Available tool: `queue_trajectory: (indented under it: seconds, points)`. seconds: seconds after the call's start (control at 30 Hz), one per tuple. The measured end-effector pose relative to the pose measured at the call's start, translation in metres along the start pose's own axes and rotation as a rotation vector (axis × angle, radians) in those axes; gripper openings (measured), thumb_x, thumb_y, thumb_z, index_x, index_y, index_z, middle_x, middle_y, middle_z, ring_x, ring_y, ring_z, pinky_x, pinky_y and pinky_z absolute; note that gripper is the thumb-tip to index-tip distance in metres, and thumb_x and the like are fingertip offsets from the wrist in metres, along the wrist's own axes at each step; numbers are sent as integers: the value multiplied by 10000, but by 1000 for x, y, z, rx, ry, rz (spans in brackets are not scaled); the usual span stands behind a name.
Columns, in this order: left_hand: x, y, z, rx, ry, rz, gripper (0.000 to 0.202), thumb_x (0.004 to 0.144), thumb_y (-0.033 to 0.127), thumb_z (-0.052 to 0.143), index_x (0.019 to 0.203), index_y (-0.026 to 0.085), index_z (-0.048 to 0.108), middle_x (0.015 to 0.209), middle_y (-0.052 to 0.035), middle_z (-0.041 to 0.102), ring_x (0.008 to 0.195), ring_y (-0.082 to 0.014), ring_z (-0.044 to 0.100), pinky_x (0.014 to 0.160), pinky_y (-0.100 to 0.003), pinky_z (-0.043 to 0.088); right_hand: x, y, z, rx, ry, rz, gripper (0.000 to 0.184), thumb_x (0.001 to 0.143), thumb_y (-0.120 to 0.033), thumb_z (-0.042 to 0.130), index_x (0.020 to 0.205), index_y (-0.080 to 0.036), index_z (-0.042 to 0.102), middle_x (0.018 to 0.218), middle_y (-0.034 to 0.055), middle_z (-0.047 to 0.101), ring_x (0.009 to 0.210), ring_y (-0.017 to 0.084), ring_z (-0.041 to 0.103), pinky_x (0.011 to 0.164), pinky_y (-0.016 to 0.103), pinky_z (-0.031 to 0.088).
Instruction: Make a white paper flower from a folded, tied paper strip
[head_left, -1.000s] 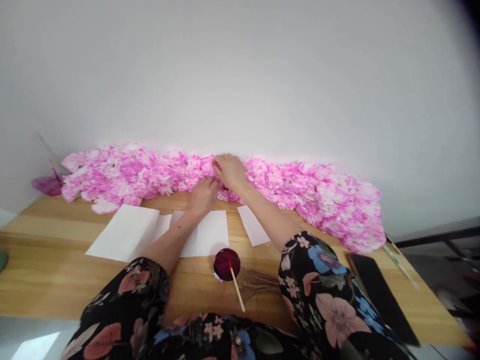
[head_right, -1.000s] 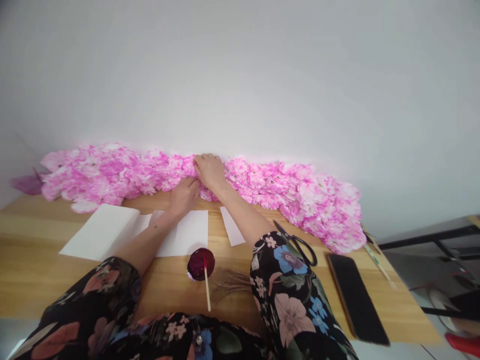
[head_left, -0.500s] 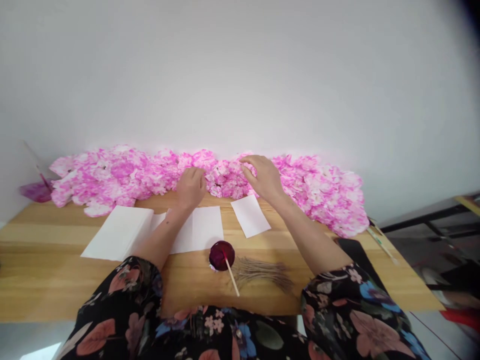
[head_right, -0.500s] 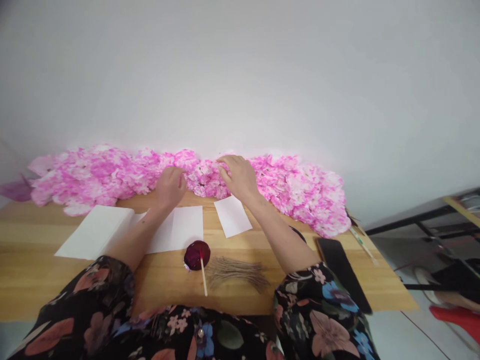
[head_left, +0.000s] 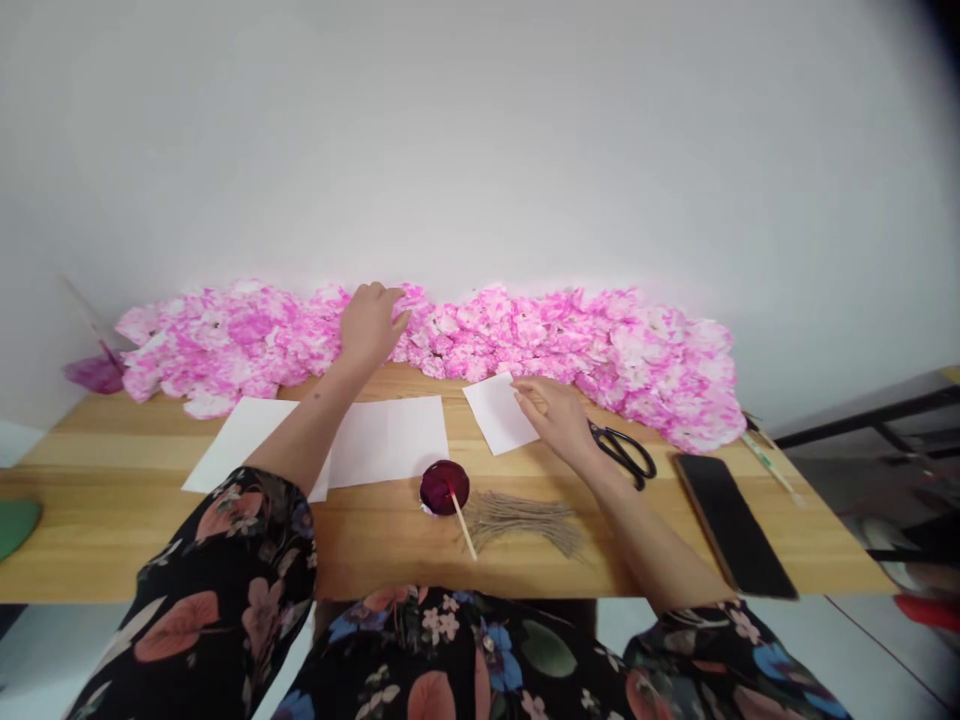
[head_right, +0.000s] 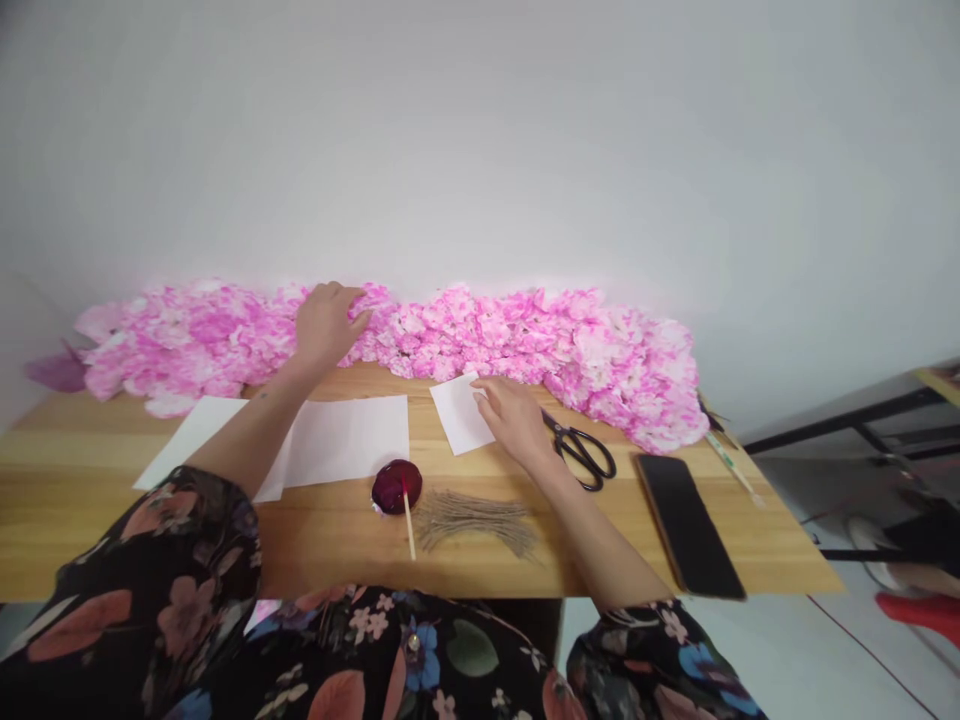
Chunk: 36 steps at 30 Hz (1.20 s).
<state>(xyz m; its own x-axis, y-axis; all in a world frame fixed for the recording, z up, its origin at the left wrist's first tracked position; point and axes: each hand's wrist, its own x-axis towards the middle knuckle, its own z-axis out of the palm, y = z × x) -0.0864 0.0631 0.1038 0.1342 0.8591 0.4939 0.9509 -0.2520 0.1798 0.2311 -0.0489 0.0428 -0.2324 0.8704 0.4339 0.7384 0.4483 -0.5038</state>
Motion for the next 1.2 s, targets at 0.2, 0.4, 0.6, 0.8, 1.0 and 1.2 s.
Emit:
queue_trajectory:
  seconds: [0.2, 0.4, 0.6, 0.8, 1.0, 1.2]
  points:
    - [7, 3, 7, 60, -72, -39, 353, 990, 279, 463, 1224, 159, 699, 1124, -171, 659, 1150, -344, 584, 891, -434, 501, -4, 19, 9, 59, 23, 91, 264, 993, -342, 510, 1087, -220, 726, 1123, 82, 776, 1075, 279, 703, 970, 429, 507]
    - [9, 7, 12, 109, -119, -16, 355, 977, 226, 424, 1128, 139, 734, 1086, -183, 668, 1115, -352, 593, 834, -428, 496, -9, 27, 12, 86, 4, 105, 267, 993, -341, 513, 1103, -222, 726, 1165, 80, 771, 1088, 278, 701, 968, 421, 502]
    - [-21, -6, -11, -44, 128, 11, 395, 989, 310, 470, 1288, 157, 679, 1089, -143, 691, 1077, -301, 616, 909, -418, 498, -13, 28, 8, 78, 66, 114, 284, 994, -346, 519, 1119, -216, 739, 1121, 85, 782, 1050, 262, 707, 948, 395, 512]
    - [-87, -15, -25, -157, 82, -85, 369, 974, 312, 445, 1179, 179, 723, 927, -78, 734, 894, -233, 661, 830, -337, 499, -13, 21, 3, -25, 55, 186, 312, 995, -367, 515, 1102, -200, 754, 1055, 100, 778, 939, 257, 699, 864, 372, 507]
    - [-123, 6, -5, -155, -366, -71, 323, 972, 349, 469, 1027, 215, 759, 980, -62, 788, 904, -246, 708, 758, -313, 486, -14, 13, 6, -183, -106, 295, 288, 1000, -355, 544, 1164, -207, 728, 1044, 81, 768, 921, 247, 679, 803, 332, 460]
    - [-126, 10, 13, -110, -456, -79, 344, 986, 300, 460, 1141, 207, 753, 1205, -88, 769, 1107, -270, 703, 892, -328, 522, -12, 1, 14, -359, -227, 365, 170, 970, -307, 593, 1016, -191, 710, 985, 89, 754, 896, 237, 662, 725, 306, 396]
